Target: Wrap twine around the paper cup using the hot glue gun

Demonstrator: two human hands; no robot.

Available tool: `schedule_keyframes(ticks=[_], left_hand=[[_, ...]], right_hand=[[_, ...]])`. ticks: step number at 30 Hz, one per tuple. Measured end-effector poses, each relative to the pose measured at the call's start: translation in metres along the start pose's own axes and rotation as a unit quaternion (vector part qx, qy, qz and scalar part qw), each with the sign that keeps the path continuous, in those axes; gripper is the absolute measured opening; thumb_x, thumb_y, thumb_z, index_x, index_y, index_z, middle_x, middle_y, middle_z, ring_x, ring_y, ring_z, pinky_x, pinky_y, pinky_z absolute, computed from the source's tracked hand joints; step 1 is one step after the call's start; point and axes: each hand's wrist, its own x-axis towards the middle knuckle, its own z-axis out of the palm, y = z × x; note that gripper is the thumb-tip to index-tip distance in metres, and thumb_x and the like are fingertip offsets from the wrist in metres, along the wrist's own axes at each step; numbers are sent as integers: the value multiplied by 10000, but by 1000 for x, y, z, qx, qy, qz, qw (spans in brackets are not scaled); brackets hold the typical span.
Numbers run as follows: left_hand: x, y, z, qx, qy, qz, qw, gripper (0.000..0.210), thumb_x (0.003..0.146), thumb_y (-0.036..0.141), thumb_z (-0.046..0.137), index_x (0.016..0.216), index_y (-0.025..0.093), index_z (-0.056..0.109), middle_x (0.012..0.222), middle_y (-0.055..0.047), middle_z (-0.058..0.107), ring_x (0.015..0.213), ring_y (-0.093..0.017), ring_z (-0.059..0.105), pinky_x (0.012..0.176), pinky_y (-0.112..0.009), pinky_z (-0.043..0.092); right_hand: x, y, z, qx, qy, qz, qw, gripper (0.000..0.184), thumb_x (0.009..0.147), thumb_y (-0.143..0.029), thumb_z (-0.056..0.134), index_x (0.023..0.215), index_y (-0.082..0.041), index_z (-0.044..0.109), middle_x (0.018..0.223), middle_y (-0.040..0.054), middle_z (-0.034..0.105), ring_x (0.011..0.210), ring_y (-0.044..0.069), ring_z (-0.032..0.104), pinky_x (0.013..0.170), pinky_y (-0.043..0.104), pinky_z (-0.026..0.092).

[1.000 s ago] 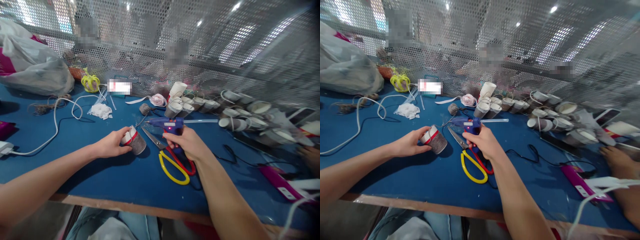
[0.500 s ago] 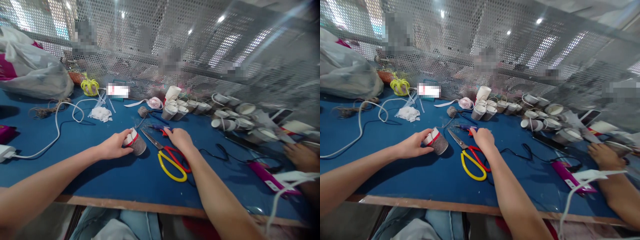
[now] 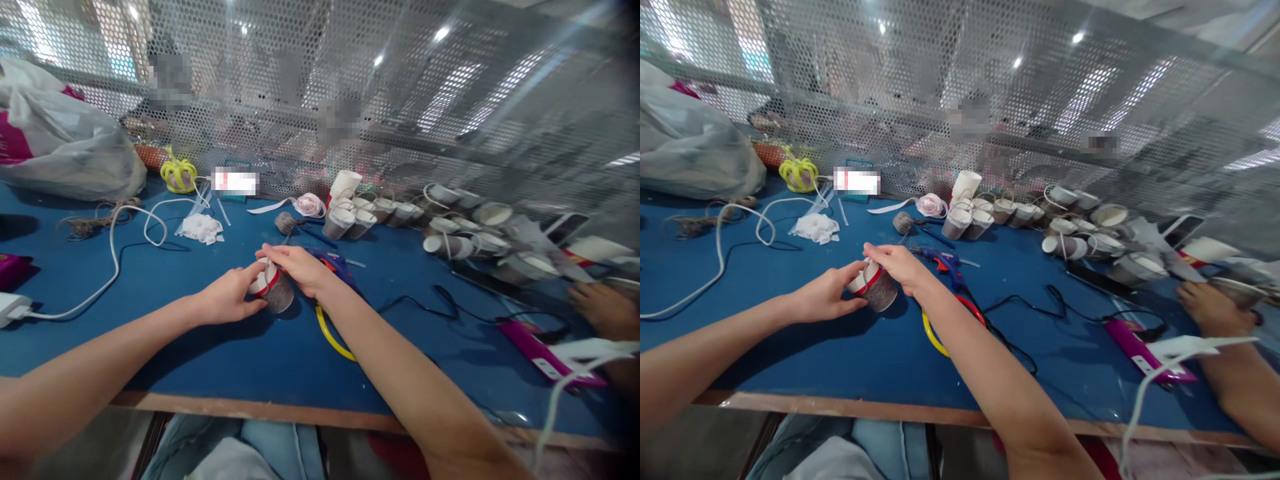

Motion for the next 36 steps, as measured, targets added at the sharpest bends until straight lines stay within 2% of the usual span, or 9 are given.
schedule_keyframes(ticks=[5,10,13,16,25,36], left_hand=[[-1,-2,1,-12,6,-8,1000,471,699,260,530,1118,92,397,812,-80,613,668,-182,565,594,-266,416],[2,-9,3,-70,3,-46,997,571,696,291,544,1187,78,344,836,-79,607,642,-158,537,585,-261,422],[3,-11,3,-121,7,-30,992,442,691,275,554,1080,101,439,887,-67,592,702,-153,533,623,-251,429],[3,-11,3,-166,-13,-2,986,307,700,245,546,974,117,489,830,-32,586,696,-139,529,623,-235,430],[-2,-4,0,-236,-23,37,971,346,729,245,541,1044,123,465,889,-39,570,753,-142,533,702,-255,432],[-5,-1,1,-261,-9,57,964,357,732,271,560,1047,131,464,927,-52,558,814,-156,526,763,-270,422]], right_hand=[[-7,1,-6,90,43,-57,993,187,630,-349,625,690,-172,615,804,21,637,715,104,552,683,243,416],[-24,-4,-18,111,100,-97,984,173,648,-346,623,658,-174,613,705,-7,609,650,73,519,581,198,376],[-25,-1,-22,115,128,-99,980,189,651,-353,618,649,-165,599,663,-8,595,592,67,507,530,199,361],[-21,5,-24,111,147,-88,979,199,646,-349,620,629,-153,588,620,-7,583,541,62,490,511,204,356],[-21,11,-22,82,165,-79,980,198,667,-340,594,620,-148,584,608,0,583,536,69,485,516,212,357],[-23,14,-19,48,150,-84,984,195,673,-341,587,628,-152,582,600,2,576,540,88,480,521,230,356]])
